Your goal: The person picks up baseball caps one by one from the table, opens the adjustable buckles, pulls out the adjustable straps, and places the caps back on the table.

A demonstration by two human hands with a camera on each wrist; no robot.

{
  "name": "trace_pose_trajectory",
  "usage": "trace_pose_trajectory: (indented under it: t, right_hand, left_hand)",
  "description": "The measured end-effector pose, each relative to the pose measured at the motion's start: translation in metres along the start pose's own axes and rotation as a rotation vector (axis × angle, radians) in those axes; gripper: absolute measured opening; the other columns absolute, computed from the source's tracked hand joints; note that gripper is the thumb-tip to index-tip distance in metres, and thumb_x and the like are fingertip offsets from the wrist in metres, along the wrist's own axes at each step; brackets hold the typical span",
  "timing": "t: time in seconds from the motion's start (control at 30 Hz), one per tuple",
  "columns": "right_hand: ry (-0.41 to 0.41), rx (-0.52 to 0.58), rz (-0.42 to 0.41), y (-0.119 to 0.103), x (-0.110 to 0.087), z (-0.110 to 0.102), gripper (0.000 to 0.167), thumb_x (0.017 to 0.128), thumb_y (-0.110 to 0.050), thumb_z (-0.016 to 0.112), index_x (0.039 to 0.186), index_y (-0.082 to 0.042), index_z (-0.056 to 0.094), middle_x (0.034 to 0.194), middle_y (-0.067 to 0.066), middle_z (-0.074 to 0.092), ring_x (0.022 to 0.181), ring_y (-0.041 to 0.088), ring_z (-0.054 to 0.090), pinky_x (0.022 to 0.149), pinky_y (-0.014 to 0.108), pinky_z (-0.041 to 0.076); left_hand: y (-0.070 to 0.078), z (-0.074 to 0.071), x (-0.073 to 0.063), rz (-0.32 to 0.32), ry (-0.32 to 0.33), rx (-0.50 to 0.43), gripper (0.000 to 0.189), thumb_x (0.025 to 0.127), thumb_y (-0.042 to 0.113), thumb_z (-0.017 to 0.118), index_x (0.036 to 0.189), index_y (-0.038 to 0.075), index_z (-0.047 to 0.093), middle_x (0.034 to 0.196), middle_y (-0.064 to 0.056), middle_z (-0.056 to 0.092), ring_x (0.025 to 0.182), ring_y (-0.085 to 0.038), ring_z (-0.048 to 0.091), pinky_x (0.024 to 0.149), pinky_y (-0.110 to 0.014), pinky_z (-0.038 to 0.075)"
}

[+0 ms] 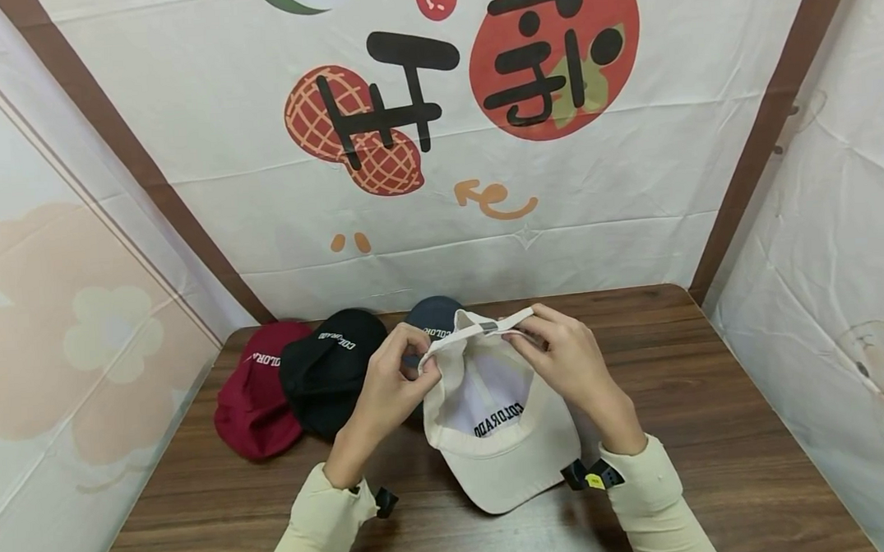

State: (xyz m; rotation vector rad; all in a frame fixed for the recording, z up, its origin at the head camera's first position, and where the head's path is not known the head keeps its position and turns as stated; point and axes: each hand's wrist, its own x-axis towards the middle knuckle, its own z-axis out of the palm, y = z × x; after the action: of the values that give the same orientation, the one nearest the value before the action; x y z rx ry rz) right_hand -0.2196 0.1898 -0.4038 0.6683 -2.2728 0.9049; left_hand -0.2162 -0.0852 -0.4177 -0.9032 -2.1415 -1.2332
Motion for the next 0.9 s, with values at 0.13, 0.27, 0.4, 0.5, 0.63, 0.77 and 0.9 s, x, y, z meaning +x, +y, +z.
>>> trace_pose_trajectory:
  t: [0.13, 0.27, 0.4, 0.5, 0.63, 0.77, 0.9]
  right_hand:
    - [0.059, 0.007, -0.046, 0.001, 0.001, 0.003, 0.016, 0.085, -0.004, 0.088, 0.097, -0.012, 0.082, 0.091, -0.003, 0.072, 0.067, 0.004, 0.059, 0.063, 0.013, 0.047]
    - [0.103, 0.004, -0.064, 0.001, 0.002, 0.004, 0.015, 0.084, -0.004, 0.089, 0.094, -0.011, 0.081, 0.09, -0.003, 0.071, 0.067, 0.003, 0.057, 0.063, 0.011, 0.046]
    - [0.117, -0.004, -0.062, 0.0, 0.003, 0.006, 0.014, 0.084, -0.006, 0.09, 0.094, -0.011, 0.081, 0.091, -0.003, 0.072, 0.067, 0.002, 0.056, 0.062, 0.012, 0.045]
    - [0.118, 0.001, -0.056, -0.002, 0.004, 0.007, 0.013, 0.084, -0.007, 0.089, 0.093, -0.011, 0.082, 0.089, -0.003, 0.072, 0.066, 0.004, 0.055, 0.062, 0.012, 0.044]
    - [0.133, 0.001, -0.059, -0.003, 0.004, 0.009, 0.012, 0.084, -0.004, 0.089, 0.092, -0.01, 0.082, 0.087, -0.002, 0.071, 0.064, 0.006, 0.055, 0.061, 0.013, 0.042]
    - [0.151, 0.001, -0.075, -0.004, 0.003, 0.011, 0.012, 0.084, -0.003, 0.089, 0.092, -0.008, 0.082, 0.086, -0.002, 0.07, 0.064, 0.006, 0.054, 0.06, 0.014, 0.041]
    - [0.167, 0.012, -0.077, -0.005, 0.002, 0.012, 0.012, 0.084, -0.003, 0.089, 0.091, -0.009, 0.081, 0.085, -0.002, 0.069, 0.063, 0.005, 0.052, 0.059, 0.015, 0.039]
  left_hand:
    - [-0.001, 0.0, -0.001, -0.008, -0.005, -0.002, 0.024, 0.088, -0.009, 0.067, 0.101, 0.008, 0.056, 0.103, -0.008, 0.061, 0.083, -0.016, 0.062, 0.054, -0.016, 0.048]
    - [-0.002, -0.001, -0.002, -0.005, -0.021, 0.019, 0.021, 0.091, -0.006, 0.069, 0.101, 0.009, 0.057, 0.098, -0.005, 0.059, 0.078, -0.014, 0.058, 0.054, -0.017, 0.046]
    - [-0.003, -0.001, -0.002, -0.001, -0.029, 0.044, 0.02, 0.092, -0.003, 0.07, 0.103, 0.01, 0.058, 0.094, -0.005, 0.059, 0.08, -0.014, 0.058, 0.055, -0.018, 0.048]
    - [-0.003, 0.0, -0.002, -0.008, -0.029, 0.061, 0.019, 0.093, 0.0, 0.071, 0.104, 0.01, 0.059, 0.094, -0.004, 0.06, 0.079, -0.014, 0.059, 0.056, -0.02, 0.05]
    - [-0.002, 0.002, -0.001, -0.032, -0.027, 0.078, 0.018, 0.094, 0.005, 0.073, 0.105, 0.01, 0.061, 0.094, -0.004, 0.062, 0.075, -0.013, 0.06, 0.057, -0.023, 0.054]
    - [0.0, 0.003, 0.001, -0.044, -0.025, 0.076, 0.017, 0.095, 0.007, 0.073, 0.107, 0.01, 0.063, 0.094, -0.004, 0.063, 0.075, -0.013, 0.061, 0.058, -0.026, 0.055]
    - [0.002, 0.005, 0.003, -0.034, -0.025, 0.063, 0.016, 0.096, 0.008, 0.073, 0.108, 0.011, 0.065, 0.093, -0.003, 0.063, 0.072, -0.013, 0.06, 0.058, -0.024, 0.053]
